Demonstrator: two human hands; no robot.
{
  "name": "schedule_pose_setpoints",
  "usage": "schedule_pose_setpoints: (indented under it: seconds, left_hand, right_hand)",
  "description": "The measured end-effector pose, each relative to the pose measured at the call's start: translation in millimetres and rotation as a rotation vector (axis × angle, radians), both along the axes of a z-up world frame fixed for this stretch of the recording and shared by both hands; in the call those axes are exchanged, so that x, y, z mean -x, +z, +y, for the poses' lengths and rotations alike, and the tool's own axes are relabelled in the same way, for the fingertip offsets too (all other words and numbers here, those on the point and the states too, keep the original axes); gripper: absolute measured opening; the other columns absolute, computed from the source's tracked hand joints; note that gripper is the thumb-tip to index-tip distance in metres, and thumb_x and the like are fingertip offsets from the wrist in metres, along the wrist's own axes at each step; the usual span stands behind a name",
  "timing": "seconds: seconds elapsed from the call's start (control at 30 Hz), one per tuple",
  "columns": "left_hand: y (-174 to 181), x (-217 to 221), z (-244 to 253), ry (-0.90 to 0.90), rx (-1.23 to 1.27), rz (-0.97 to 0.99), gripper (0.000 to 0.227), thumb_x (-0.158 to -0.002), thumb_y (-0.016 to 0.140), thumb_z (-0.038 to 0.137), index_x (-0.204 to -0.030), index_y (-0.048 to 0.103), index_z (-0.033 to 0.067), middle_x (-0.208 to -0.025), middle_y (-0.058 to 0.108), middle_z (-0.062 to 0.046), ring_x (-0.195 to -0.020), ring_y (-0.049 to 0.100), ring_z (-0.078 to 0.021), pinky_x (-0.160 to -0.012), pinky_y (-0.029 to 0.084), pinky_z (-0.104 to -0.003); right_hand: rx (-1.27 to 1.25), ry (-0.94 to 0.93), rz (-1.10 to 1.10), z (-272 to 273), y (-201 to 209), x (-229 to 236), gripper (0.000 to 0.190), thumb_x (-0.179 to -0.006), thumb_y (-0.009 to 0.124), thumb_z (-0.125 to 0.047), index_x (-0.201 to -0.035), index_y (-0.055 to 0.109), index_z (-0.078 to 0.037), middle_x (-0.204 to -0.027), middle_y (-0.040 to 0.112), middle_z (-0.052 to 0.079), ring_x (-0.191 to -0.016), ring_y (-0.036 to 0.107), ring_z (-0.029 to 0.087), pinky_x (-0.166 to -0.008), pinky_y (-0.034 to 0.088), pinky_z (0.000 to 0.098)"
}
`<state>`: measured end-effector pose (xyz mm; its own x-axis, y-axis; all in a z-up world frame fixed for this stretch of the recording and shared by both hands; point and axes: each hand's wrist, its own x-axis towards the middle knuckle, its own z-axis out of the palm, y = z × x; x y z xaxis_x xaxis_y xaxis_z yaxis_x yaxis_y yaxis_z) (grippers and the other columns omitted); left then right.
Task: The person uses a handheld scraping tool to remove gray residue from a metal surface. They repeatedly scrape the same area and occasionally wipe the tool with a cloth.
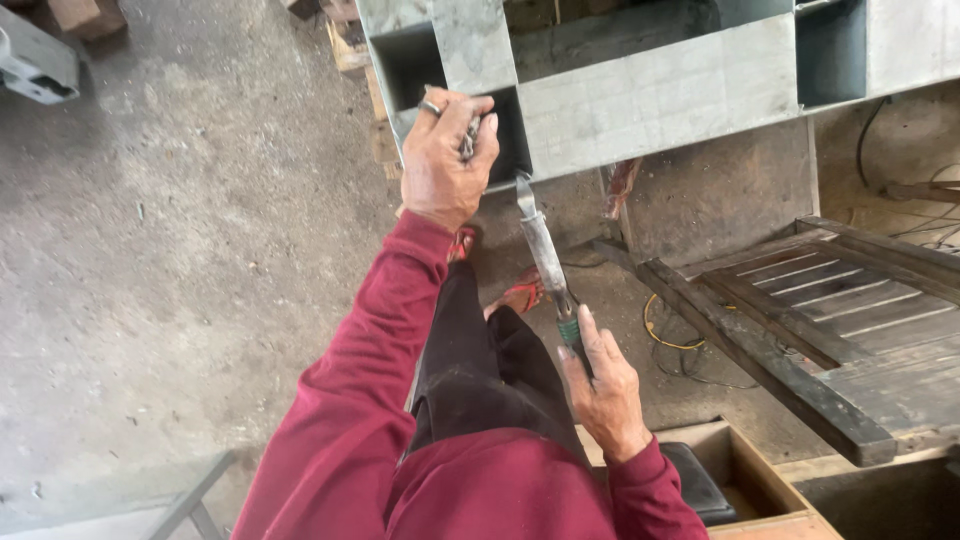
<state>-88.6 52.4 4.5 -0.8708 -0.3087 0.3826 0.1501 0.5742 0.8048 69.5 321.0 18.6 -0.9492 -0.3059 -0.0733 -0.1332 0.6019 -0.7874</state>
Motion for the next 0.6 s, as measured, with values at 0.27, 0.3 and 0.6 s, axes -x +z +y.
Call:
schedule_pose_setpoints:
  seconds: [0.27,0.3,0.6]
  left_hand:
    - [3,-3,-3,-0.057,0.014,0.015,0.017,-0.097,0.074,0.002,-0.113,0.07,0.0038,-0.106,0.064,-0.008,-0.091,0.068,-0.0225,-0.081,0.057,-0.034]
    - [3,0,-3,-0.062,-0.012,0.006,0.017,-0.097,0.074,0.002,-0.113,0.07,0.0038,-0.107,0.064,-0.008,-0.089,0.068,-0.0208,-0.079,0.057,-0.033]
    - [-2,-4,-7,-0.112,-0.046,-0.023,0.017,-0.099,0.073,0.001,-0.116,0.07,0.0044,-0.109,0.062,-0.007,-0.087,0.066,-0.0156,-0.076,0.057,-0.03]
  right_hand:
    - [0.008,-0.101,0.014,-25,-17,-11,0.059,-0.092,0.069,-0.006,-0.148,0.05,-0.003,-0.097,0.063,0.015,-0.076,0.066,0.031,-0.068,0.054,0.0388]
    - [0.003,-0.115,0.027,-28,-20,-10,0.059,-0.092,0.069,-0.006,-0.148,0.05,-0.002,-0.097,0.063,0.015,-0.077,0.066,0.031,-0.068,0.054,0.0387]
    - [0.951,-0.531,-0.722,-49,-15,-65,0.07,-0.086,0.073,-0.01,-0.144,0.036,0.0,-0.088,0.061,0.011,-0.052,0.056,0.015,-0.045,0.046,0.028]
